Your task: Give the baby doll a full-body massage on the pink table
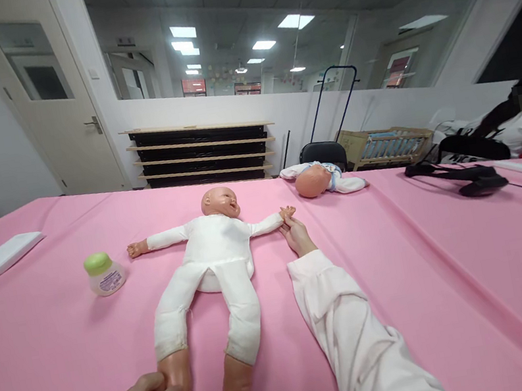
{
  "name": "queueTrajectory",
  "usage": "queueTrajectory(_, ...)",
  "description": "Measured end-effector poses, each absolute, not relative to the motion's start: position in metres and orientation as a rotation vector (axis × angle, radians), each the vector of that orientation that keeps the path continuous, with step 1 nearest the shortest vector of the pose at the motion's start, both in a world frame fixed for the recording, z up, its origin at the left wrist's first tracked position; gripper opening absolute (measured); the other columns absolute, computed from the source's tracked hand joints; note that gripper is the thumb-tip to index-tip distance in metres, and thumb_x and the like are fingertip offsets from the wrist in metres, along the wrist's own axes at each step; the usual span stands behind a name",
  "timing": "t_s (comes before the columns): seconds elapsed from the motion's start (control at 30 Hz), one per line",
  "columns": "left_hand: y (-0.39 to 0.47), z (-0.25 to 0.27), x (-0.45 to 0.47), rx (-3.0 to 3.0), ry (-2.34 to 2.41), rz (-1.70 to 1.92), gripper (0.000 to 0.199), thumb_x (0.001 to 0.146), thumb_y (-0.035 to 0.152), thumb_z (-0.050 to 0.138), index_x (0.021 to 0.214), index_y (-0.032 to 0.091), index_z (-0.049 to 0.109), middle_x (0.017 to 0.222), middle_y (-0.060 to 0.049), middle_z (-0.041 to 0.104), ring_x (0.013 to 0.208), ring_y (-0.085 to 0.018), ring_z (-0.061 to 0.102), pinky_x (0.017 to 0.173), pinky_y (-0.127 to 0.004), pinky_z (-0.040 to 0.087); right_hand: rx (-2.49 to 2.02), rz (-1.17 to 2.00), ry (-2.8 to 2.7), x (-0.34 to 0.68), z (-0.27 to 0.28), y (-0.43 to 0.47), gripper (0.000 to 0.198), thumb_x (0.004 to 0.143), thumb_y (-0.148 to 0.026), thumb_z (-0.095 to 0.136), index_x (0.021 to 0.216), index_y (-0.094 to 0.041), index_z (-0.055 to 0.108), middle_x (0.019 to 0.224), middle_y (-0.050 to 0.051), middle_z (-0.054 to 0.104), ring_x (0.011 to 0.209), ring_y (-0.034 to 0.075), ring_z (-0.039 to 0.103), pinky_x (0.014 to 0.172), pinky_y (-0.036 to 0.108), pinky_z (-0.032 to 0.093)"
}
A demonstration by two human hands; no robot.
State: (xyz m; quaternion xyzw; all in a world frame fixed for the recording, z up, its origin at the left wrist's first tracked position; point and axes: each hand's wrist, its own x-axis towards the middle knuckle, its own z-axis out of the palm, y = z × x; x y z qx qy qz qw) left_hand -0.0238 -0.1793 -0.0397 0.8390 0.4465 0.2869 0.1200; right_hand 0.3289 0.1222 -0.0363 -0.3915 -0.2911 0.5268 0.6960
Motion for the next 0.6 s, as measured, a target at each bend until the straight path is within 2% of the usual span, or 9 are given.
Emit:
queueTrajectory(0.1,-0.176,-0.026,-0.025,2.414,1.277,0.789,0.022,0.079,0.025,0.052,0.099,0.031,0.06,0.084,-0.001,0.062,0.065,-0.013,0.059,0.059,-0.019,0.052,-0.895,1.167,-0.64,0.329,-0.035,0.121,0.018,0.082,-0.016,0.05,0.097,-0.018,0.06,0.096,0.003,0.064,0.08,0.011,0.062,0.08,0.028,0.051)
queueTrajectory(0.2,-0.169,0.008,-0.037,2.312,1.338,0.722,0.019,0.081,0.024,0.048,0.097,0.027,0.058,0.091,-0.002,0.06,0.069,-0.012,0.059,0.062,-0.019,0.051,-0.945,1.129,-0.623,0.327,-0.029,0.119,0.017,0.08,-0.018,0.053,0.096,-0.018,0.059,0.093,0.003,0.064,0.076,0.011,0.061,0.076,0.028,0.051)
queueTrajectory(0.27,-0.16,0.039,-0.05,2.281,1.424,0.672,0.016,0.084,0.03,0.046,0.093,0.025,0.057,0.086,-0.002,0.061,0.067,-0.012,0.058,0.06,-0.019,0.05,-0.95,1.079,-0.637,0.321,-0.02,0.118,0.019,0.078,-0.021,0.057,0.096,-0.02,0.059,0.098,0.003,0.064,0.078,0.011,0.061,0.076,0.028,0.051)
queueTrajectory(0.33,-0.147,0.072,-0.064,2.313,1.526,0.716,0.021,0.084,0.039,0.044,0.093,0.024,0.057,0.082,-0.001,0.062,0.068,-0.013,0.058,0.057,-0.021,0.049,-0.926,0.985,-0.733,0.309,-0.004,0.115,0.027,0.073,-0.023,0.061,0.1,-0.021,0.058,0.105,0.002,0.062,0.085,0.012,0.06,0.078,0.028,0.05)
queueTrajectory(0.43,-0.126,0.114,-0.068,2.385,1.675,0.857,0.026,0.084,0.043,0.044,0.096,0.024,0.057,0.092,0.0,0.062,0.078,-0.016,0.059,0.061,-0.024,0.049,-0.857,0.759,-1.059,0.278,0.022,0.105,0.041,0.067,-0.024,0.065,0.106,-0.021,0.057,0.108,0.003,0.061,0.095,0.015,0.057,0.085,0.031,0.046)
queueTrajectory(0.5,-0.113,0.133,-0.054,2.42,1.63,0.936,0.022,0.084,0.037,0.043,0.093,0.024,0.058,0.092,0.001,0.062,0.08,-0.015,0.059,0.063,-0.023,0.048,-0.84,0.61,-1.297,0.253,0.033,0.095,0.038,0.068,-0.024,0.063,0.106,-0.021,0.059,0.108,0.004,0.061,0.098,0.017,0.055,0.09,0.033,0.043)
queueTrajectory(0.6,-0.099,0.138,-0.014,2.444,1.401,0.982,0.02,0.082,0.016,0.037,0.079,0.022,0.056,0.081,0.002,0.061,0.071,-0.011,0.058,0.06,-0.021,0.046,-0.867,0.507,-1.702,0.222,0.036,0.079,0.031,0.074,-0.022,0.058,0.104,-0.024,0.063,0.106,0.003,0.062,0.101,0.019,0.054,0.093,0.036,0.041)
